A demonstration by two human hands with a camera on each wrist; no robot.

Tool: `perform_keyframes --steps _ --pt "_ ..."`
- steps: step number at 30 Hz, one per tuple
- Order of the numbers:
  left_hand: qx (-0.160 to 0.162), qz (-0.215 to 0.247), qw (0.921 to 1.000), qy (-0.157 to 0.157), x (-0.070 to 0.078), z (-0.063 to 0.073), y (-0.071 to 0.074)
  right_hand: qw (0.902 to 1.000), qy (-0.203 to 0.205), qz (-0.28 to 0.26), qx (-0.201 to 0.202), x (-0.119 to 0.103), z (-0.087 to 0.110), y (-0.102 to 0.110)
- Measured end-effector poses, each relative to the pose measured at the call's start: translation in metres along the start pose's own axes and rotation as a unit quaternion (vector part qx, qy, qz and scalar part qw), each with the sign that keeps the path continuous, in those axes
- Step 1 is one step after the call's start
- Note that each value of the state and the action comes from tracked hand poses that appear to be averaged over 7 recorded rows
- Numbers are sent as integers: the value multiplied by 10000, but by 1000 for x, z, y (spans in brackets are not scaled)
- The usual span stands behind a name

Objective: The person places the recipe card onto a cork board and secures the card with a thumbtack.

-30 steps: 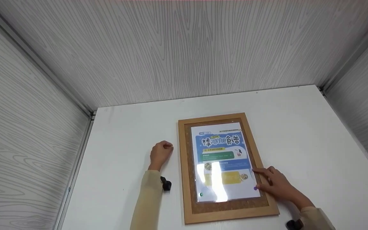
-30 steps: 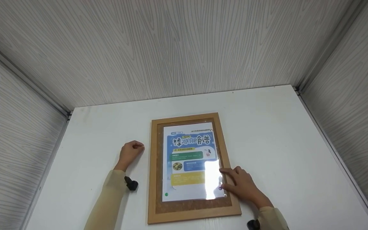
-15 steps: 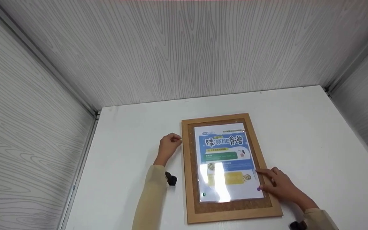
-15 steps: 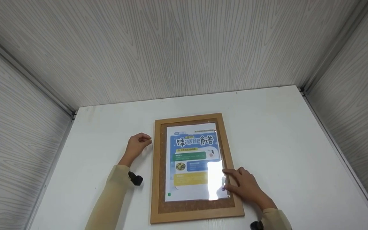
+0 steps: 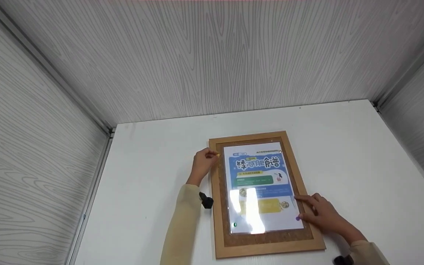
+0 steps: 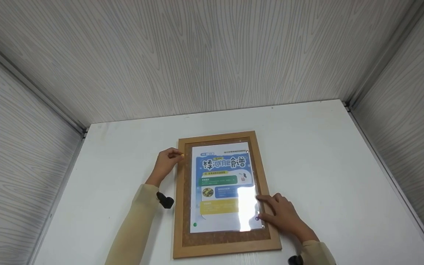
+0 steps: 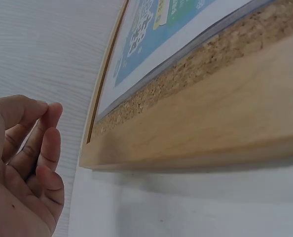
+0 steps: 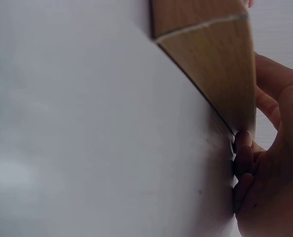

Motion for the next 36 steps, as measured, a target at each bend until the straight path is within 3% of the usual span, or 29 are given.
perform_keyframes --steps 21,29,36 --pt "-74 298 9981 530 10 -12 -36 9998 -148 -73 -128 -2 -1 0" --pt "-164 -493 9981 342 11 -19 -39 9999 -69 -33 -97 0 -2 -3" --pt "-360 -633 9968 333 13 -22 -43 9998 -132 -86 -152 0 -1 -1"
Point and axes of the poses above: each hand's wrist, its own z-axis away from the middle knuckle, its own y-axis out of the back of the hand, x = y × z, the point moved 1 cm from there along -z, towards the middle knuckle, and after that the axes turned 5 degrees about -y, right-handed, at the moved point
